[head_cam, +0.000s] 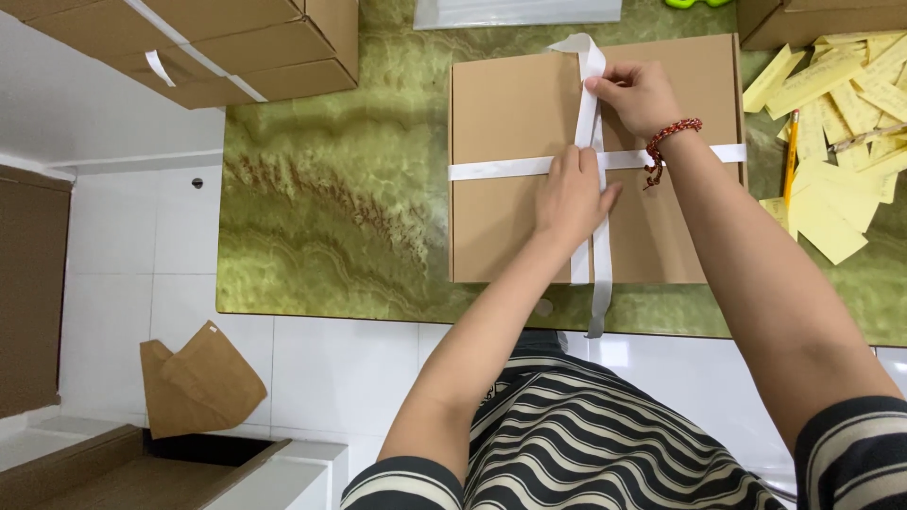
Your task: The person places a folded black cloth into a clear plastic bag and seals it. They then place the bagged item into a cardboard box, close the box, and tie a white ribbon around it in a decorative bow.
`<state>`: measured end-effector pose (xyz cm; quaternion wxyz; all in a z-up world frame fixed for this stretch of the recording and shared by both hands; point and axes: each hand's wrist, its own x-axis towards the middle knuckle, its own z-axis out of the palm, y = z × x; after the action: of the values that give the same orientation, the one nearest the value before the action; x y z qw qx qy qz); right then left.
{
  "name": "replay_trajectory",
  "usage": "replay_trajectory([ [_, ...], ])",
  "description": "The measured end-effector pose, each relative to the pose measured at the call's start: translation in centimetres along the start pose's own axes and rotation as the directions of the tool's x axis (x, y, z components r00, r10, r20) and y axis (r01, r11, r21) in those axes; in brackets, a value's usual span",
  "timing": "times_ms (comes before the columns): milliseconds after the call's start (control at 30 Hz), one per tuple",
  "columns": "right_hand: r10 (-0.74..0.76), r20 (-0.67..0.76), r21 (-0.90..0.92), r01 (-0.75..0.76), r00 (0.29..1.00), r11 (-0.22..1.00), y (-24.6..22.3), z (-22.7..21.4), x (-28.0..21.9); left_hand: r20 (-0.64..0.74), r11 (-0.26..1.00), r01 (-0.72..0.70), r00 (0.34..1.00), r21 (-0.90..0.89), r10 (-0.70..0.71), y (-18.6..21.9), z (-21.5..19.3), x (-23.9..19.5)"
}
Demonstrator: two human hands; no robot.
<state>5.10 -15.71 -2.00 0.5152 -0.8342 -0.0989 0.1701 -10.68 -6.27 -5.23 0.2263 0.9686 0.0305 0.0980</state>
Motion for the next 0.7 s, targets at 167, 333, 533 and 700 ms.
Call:
replay_trajectory([
  [167,-0.015,-0.014,-0.087,0.014,1.000,0.996,0.6,0.8,1.1,-0.152,0.969,-0.015,0.987,0.247,0.054,0.3,2.2,-1.1],
  [333,-0.014,-0.047,-0.089,0.010,0.999,0.996,2.0,1.7,2.0,-0.253,0.949,0.001,0.964,0.315,0.082,0.3,3.8,-1.3],
  [533,-0.030,-0.123,-0.196,0.005,0.992,0.981,3.5,2.9,3.3,-0.277,0.916,0.071,0.960,0.394,0.044,0.6,5.7,-1.3],
  [700,-0.142,-0.164,-0.242,0.100,0.976,0.965,4.3,2.9,3.6,-0.295,0.957,0.084,0.955,0.279,0.002,0.5,7.7,-0.2],
])
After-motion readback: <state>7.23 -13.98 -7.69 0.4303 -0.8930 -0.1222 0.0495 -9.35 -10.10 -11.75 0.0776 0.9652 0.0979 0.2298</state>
